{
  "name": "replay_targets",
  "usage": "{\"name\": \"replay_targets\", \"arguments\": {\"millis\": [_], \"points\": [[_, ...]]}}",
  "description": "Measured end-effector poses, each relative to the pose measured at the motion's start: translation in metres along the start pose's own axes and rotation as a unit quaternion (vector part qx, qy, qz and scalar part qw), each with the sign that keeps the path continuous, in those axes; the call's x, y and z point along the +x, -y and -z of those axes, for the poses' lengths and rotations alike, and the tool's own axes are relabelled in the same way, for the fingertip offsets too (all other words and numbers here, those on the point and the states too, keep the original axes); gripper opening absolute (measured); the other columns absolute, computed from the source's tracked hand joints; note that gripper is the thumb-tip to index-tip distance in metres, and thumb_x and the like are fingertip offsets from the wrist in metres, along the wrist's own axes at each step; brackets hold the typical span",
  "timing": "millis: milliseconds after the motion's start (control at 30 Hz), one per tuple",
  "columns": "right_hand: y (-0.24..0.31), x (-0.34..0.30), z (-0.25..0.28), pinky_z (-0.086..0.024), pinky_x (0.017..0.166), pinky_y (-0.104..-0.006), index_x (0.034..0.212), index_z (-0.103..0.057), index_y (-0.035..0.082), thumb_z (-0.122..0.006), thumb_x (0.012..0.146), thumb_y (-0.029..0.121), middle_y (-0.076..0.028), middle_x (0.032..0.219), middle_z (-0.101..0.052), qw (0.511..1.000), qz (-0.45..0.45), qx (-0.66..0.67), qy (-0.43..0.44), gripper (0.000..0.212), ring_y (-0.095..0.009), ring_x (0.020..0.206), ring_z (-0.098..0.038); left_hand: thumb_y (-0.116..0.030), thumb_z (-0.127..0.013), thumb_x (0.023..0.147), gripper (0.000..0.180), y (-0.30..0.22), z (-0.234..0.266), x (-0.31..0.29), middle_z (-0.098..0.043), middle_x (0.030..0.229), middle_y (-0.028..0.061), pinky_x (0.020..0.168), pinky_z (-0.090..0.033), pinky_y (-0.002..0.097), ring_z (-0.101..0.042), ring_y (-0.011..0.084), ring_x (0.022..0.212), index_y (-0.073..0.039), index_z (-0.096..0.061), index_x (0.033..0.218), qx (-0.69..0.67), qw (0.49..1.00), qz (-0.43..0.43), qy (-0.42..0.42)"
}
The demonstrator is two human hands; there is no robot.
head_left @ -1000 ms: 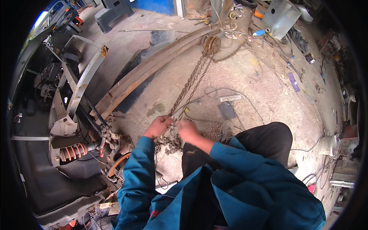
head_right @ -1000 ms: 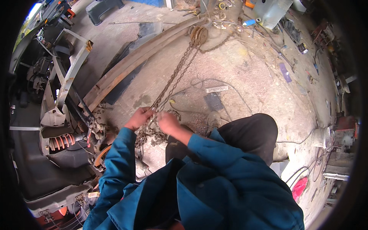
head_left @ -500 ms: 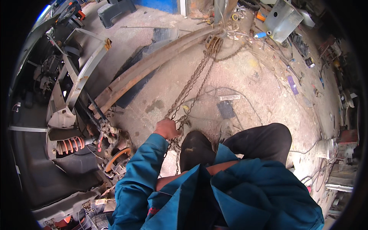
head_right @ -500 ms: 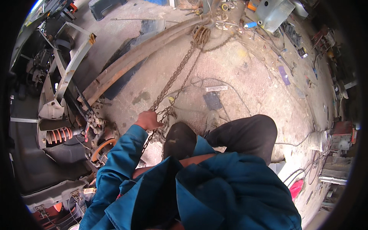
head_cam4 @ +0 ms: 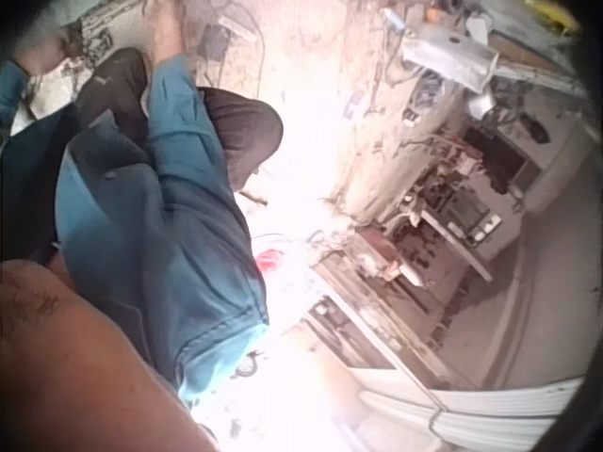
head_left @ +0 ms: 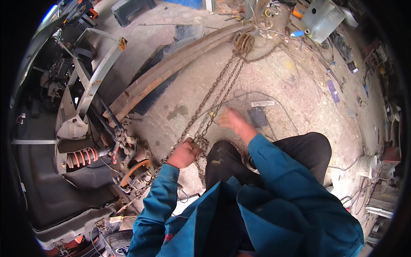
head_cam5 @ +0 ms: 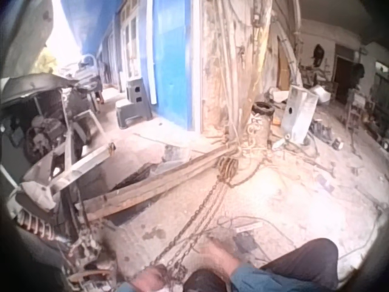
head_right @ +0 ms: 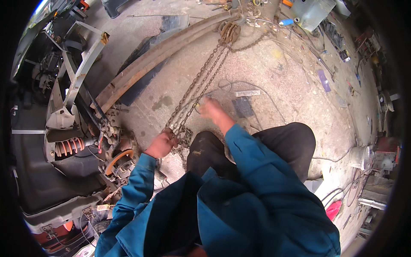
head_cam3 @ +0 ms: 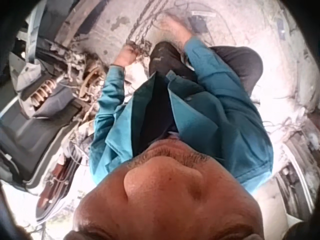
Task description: The person welds a metal component attached to a vehicle's suspension area, producing sparks. Then the person walks to a nearby area and attaches a heavy chain to the vehicle's wheel hub and a metal beam, securing it in place.
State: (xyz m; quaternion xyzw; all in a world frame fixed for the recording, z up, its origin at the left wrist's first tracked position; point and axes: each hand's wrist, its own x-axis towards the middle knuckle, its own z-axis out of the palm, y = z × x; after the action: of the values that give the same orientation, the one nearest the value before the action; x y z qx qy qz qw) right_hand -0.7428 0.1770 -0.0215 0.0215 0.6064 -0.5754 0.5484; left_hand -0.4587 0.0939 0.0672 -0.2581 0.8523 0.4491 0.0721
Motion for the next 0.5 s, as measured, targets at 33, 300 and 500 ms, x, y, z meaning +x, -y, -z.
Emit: {"name": "replay_targets", "arguments": {"millis": [33, 300, 500], "points": [[0.010, 0.014, 0.002, -0.061, 0.082, -0.0499, 0.133, -0.050, -0.001, -0.048, 0.111, 0.038, -0.020, 0.108, -0.068, 0.999, 0.025, 0.025, 0.010, 0.045, -0.031, 0.083, -0.068, -0.029, -0.062, 0.099, 0.033, -0.005, -0.001, 0.000, -0.060, 0.105, 0.0233, 0.090, -0.049, 0.0489, -0.062, 0.0442, 0.103, 0.001, -0.071, 0.087, -0.004, 1.000, -0.002, 0.005], [0.005, 0.029, -0.055, -0.054, 0.087, -0.0531, 0.098, -0.067, -0.004, -0.046, 0.108, 0.035, -0.030, 0.104, -0.072, 0.942, 0.153, -0.212, -0.213, 0.045, -0.047, 0.101, -0.069, -0.026, -0.066, 0.101, 0.030, -0.007, 0.011, -0.007, -0.055, 0.097, 0.0132, 0.087, -0.046, 0.0393, -0.060, 0.0303, 0.096, -0.002, -0.076, 0.087, -0.046, 0.998, -0.035, -0.005], [-0.048, -0.069, -0.071, -0.051, 0.082, -0.0586, 0.097, -0.068, 0.000, -0.048, 0.105, 0.031, -0.029, 0.097, -0.069, 0.861, 0.242, -0.444, -0.052, 0.038, -0.051, 0.094, -0.066, -0.044, -0.057, 0.107, 0.049, 0.021, 0.029, 0.041, -0.063, 0.082, 0.0053, 0.073, -0.048, 0.0361, -0.055, 0.0178, 0.073, -0.001, -0.076, 0.093, -0.197, 0.970, 0.145, 0.002]]}}
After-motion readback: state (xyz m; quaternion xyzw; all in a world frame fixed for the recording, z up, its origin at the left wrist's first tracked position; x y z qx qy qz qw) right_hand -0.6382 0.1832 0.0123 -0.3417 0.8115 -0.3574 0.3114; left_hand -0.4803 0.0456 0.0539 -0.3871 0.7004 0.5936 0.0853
